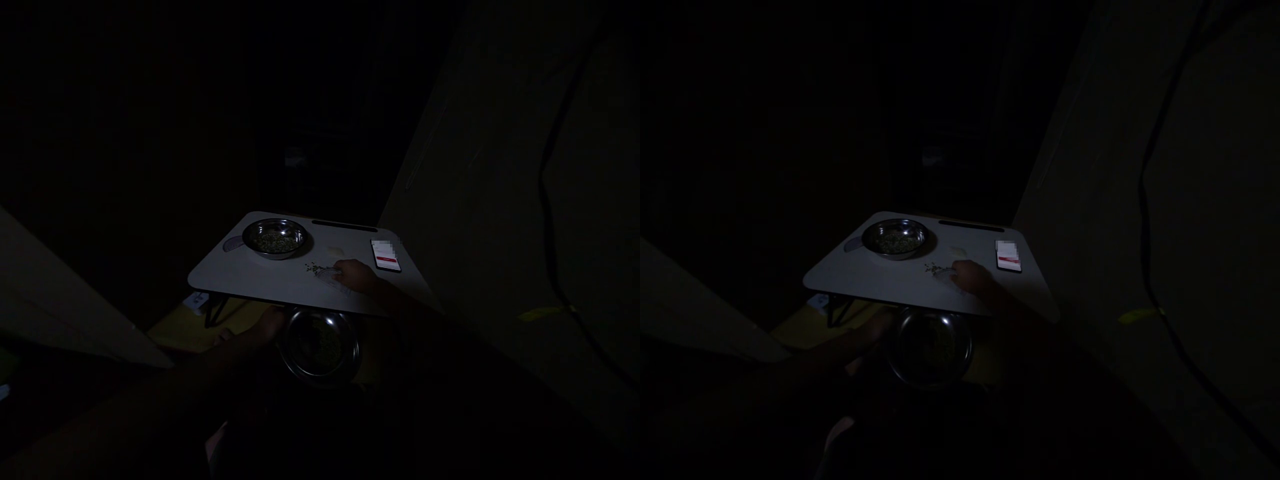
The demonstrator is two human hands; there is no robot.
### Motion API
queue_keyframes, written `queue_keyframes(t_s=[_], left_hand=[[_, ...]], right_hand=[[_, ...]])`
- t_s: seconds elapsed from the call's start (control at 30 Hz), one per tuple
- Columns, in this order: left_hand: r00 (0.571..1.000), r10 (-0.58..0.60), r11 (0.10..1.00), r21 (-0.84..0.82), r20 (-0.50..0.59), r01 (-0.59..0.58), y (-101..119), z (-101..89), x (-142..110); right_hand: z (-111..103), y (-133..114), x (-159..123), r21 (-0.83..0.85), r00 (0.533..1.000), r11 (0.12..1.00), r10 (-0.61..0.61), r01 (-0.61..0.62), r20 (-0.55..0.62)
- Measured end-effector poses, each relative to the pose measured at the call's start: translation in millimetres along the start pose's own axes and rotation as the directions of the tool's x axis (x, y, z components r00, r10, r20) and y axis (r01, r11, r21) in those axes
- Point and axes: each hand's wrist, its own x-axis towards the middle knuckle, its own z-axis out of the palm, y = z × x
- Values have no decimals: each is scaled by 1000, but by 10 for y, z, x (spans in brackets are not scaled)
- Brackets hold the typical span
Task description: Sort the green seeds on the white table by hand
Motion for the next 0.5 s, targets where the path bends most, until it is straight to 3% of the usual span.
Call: queue_keyframes(t_s=[0.13,0.27,0.5], left_hand=[[995,93,996,11,34,-93,-45,-10,25],[999,39,999,32,20,-39,-70,-15,41],[997,64,997,30,31,-65,-56,-15,37]], right_hand=[[1,6,-4,5,1000,1000,29,-29,10],[1,2,-1,16,998,998,59,-59,2],[33,13,20,15,997,998,69,-68,-18]])
